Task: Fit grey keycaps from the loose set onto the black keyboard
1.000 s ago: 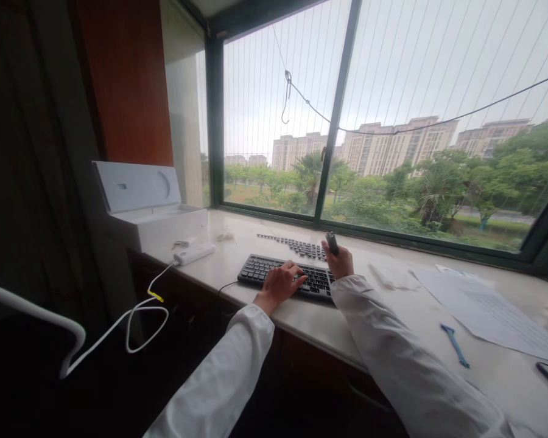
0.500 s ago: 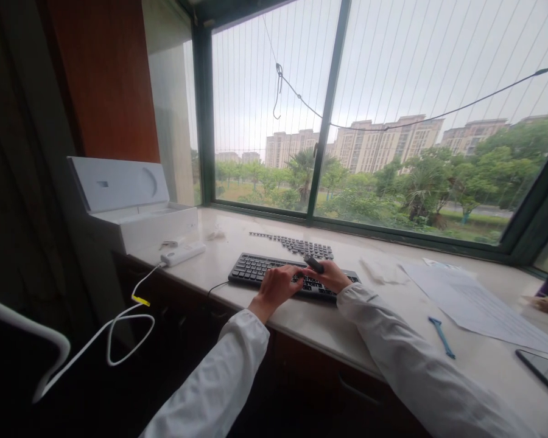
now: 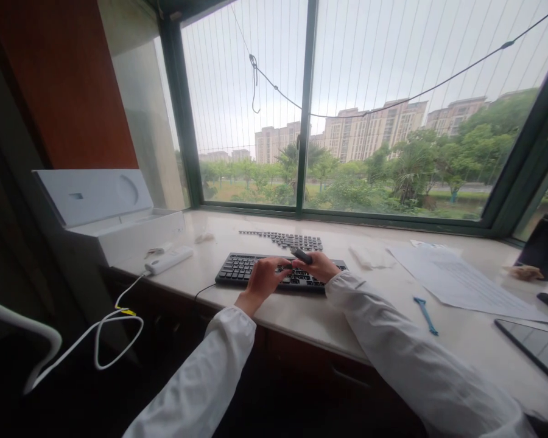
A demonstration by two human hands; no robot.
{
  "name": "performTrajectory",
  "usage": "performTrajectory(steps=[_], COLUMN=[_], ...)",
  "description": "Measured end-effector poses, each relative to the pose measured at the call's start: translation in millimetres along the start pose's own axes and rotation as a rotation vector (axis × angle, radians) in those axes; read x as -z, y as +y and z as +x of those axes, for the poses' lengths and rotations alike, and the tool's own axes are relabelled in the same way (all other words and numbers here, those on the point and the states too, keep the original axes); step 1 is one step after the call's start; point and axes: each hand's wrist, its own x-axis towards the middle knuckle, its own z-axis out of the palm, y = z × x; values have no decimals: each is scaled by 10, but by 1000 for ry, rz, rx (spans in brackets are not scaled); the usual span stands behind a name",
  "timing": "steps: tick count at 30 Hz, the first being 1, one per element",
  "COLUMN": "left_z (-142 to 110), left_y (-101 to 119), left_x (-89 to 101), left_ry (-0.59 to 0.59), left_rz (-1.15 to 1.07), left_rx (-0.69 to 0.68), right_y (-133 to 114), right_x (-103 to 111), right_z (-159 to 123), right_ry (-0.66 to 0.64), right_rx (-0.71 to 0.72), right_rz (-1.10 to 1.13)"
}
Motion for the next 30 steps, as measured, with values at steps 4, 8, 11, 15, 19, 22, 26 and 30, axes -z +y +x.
performTrajectory(steps=[4, 8, 11, 15, 19, 22, 26, 30], left_z=[181, 442, 666, 951, 1169, 1290, 1404, 1457], left_y=[-142, -437, -679, -929, -1096, -1178, -1228, -1239], left_x=[51, 81, 55, -48, -192, -291, -416, -550], left_ry=[-37, -72, -137, -291, -351, -374, -416, -454], left_rz=[60, 189, 287, 397, 446, 485, 519, 534], left_rx=[60, 127, 194, 288, 331, 338, 311, 289], right_y=[52, 113, 148, 174, 178, 175, 169, 166], right_x=[66, 165, 219, 227, 195, 171, 150, 146], right_z=[4, -17, -33, -39, -26, -10, 1, -4], right_ry=[117, 117, 65, 10, -3, -5, -6, -14], right_rx=[-77, -234, -302, -343, -324, -295, -273, -282], right_rz=[-221, -504, -592, -659, -705, -723, -735, -736])
